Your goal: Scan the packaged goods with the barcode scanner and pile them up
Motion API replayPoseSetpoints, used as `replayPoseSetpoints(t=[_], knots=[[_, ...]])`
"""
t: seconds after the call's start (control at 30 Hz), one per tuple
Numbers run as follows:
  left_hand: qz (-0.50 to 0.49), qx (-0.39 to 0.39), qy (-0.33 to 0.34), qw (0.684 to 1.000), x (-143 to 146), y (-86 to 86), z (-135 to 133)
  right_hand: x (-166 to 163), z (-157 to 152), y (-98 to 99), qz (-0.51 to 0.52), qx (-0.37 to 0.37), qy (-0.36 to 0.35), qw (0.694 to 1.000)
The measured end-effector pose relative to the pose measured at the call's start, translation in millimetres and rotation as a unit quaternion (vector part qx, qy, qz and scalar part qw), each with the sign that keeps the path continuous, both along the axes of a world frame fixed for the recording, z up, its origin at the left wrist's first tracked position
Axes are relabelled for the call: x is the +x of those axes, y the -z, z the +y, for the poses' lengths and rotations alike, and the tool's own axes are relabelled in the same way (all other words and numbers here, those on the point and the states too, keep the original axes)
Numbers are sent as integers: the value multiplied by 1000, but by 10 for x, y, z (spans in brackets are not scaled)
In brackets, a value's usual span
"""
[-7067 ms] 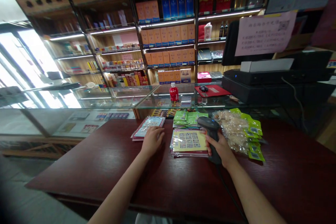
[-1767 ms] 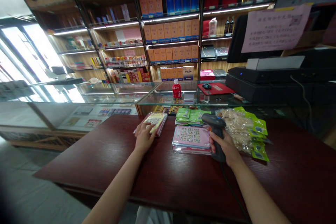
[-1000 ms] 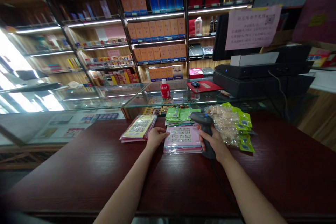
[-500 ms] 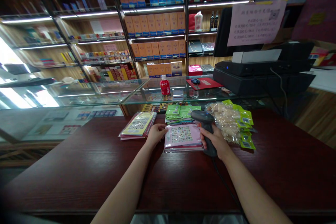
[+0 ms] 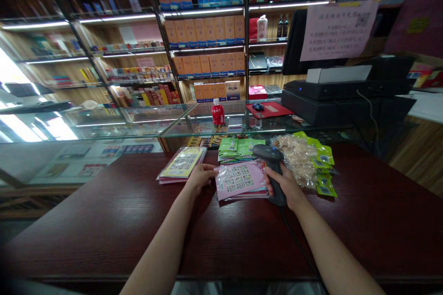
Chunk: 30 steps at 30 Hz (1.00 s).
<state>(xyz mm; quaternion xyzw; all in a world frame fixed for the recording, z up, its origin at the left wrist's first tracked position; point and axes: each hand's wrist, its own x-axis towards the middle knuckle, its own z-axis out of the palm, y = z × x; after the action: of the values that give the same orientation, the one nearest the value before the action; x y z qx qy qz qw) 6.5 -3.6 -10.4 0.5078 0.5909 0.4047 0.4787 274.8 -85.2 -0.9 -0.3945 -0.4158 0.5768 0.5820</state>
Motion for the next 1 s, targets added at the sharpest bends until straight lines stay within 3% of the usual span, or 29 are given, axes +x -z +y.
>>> replayPoseSetpoints(t=[0.1, 0.2, 0.4, 0.53, 0.67, 1.0], knots=[[-27, -49, 66, 996, -87, -78, -43, 0, 4, 3, 0, 0, 1, 1000], [-57, -66, 87, 992, -141, -133, -78, -5, -1, -9, -1, 4, -4, 1000], [-181, -22, 132, 974, -184, -228, -112, 7, -43, -82, 54, 13, -27, 998], [-250, 22, 107, 962, -186, -298, -150, 43, -75, -123, 111, 33, -64, 991], [-292, 98, 75, 948, -110, -325, -195, 60, -103, -141, 105, 34, -68, 992], [-342, 206, -30, 916, 188, -90, -135, -78, -194, -181, 52, 29, -75, 995]])
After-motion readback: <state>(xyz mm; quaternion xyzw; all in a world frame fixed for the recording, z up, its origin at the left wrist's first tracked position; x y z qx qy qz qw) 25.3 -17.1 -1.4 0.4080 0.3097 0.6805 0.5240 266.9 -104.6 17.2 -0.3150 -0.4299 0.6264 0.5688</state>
